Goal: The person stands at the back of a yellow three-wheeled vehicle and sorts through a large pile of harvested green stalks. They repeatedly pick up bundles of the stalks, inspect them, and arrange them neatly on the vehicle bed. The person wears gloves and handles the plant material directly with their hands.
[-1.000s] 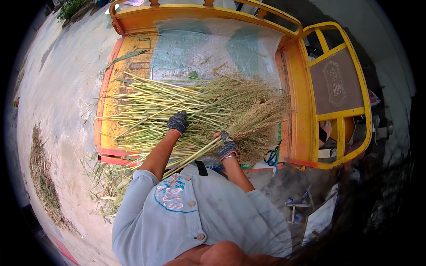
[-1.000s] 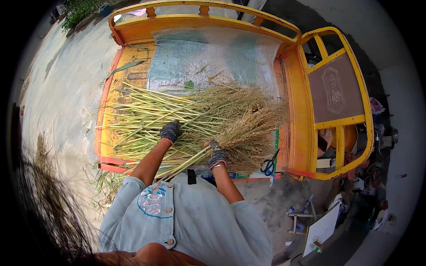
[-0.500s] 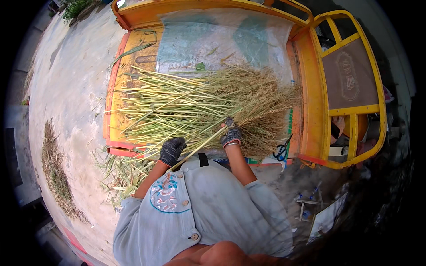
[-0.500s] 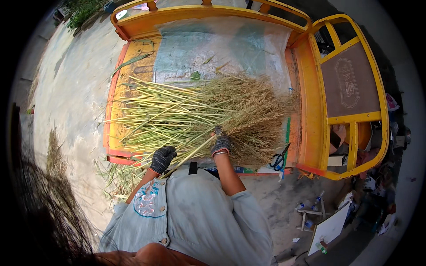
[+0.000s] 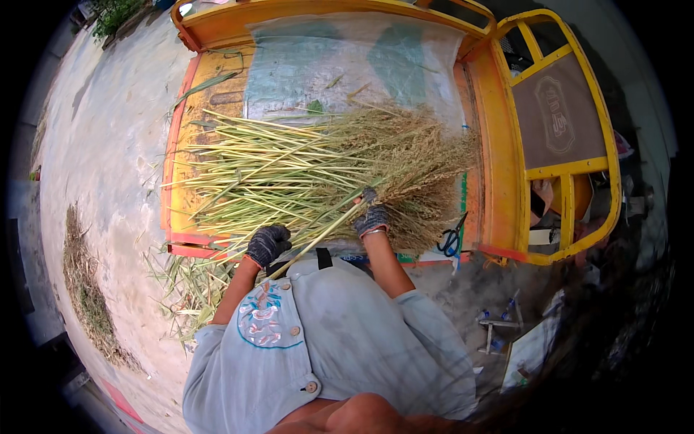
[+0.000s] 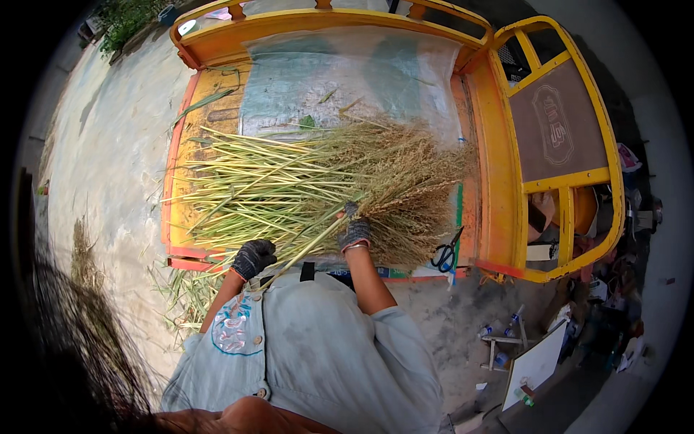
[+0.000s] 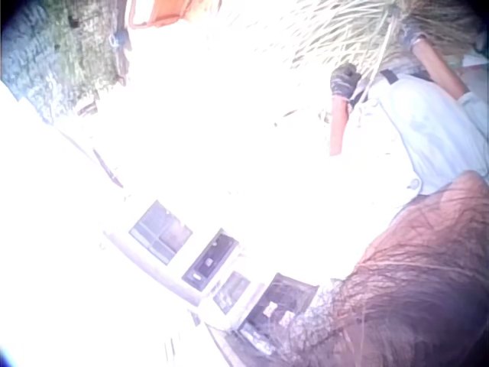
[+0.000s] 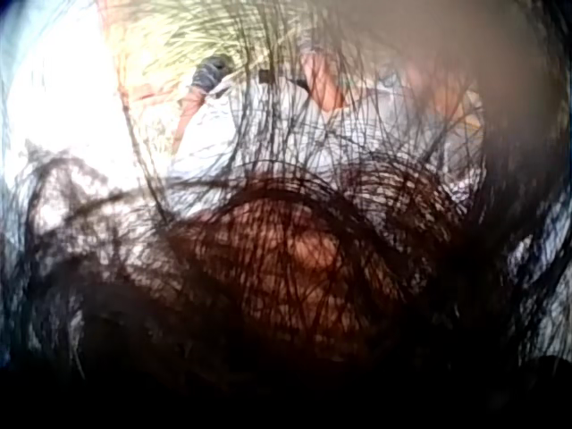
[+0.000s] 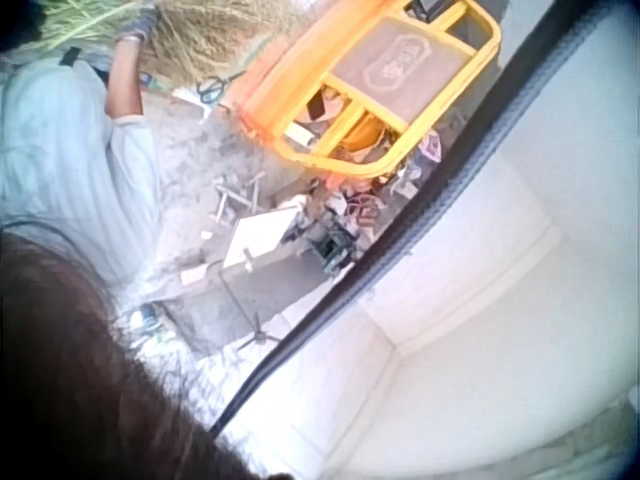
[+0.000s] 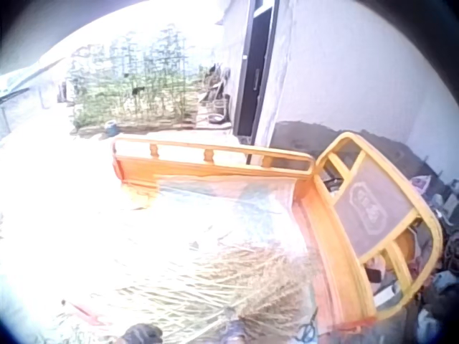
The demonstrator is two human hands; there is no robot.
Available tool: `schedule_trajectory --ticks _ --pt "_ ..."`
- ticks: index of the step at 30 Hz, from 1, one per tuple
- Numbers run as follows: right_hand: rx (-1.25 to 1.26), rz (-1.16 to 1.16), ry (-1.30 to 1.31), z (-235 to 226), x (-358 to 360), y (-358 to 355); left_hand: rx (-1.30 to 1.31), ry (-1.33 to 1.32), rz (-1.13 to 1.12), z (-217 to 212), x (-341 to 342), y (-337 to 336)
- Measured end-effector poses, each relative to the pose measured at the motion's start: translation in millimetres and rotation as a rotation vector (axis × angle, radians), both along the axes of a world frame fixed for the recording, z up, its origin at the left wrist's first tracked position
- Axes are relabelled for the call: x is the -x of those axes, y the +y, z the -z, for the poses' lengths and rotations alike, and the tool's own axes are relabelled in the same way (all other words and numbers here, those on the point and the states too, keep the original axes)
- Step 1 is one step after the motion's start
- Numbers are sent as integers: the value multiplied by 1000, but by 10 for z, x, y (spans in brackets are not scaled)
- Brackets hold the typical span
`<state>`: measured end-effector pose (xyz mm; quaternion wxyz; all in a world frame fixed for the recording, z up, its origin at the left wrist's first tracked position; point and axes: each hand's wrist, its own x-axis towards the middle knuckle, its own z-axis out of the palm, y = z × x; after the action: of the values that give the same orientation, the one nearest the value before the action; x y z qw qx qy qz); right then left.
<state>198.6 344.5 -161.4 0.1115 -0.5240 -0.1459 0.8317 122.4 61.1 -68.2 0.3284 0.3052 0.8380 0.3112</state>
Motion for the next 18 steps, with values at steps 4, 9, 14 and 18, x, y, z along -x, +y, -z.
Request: schedule_trajectory --ticks 4,9,14,18 --pt "-7 -101 2 160 22 -48 -267 -350 -270 196 -205 232" --pt "-37 -109 88 -356 128 -286 -148 -315 -270 -54 -198 568" --pt "-36 117 289 565 -72 136 -119 152 31 279 -75 237" --pt "-94 -6 12 -650 114 15 -133 -273 -181 186 -156 -736"
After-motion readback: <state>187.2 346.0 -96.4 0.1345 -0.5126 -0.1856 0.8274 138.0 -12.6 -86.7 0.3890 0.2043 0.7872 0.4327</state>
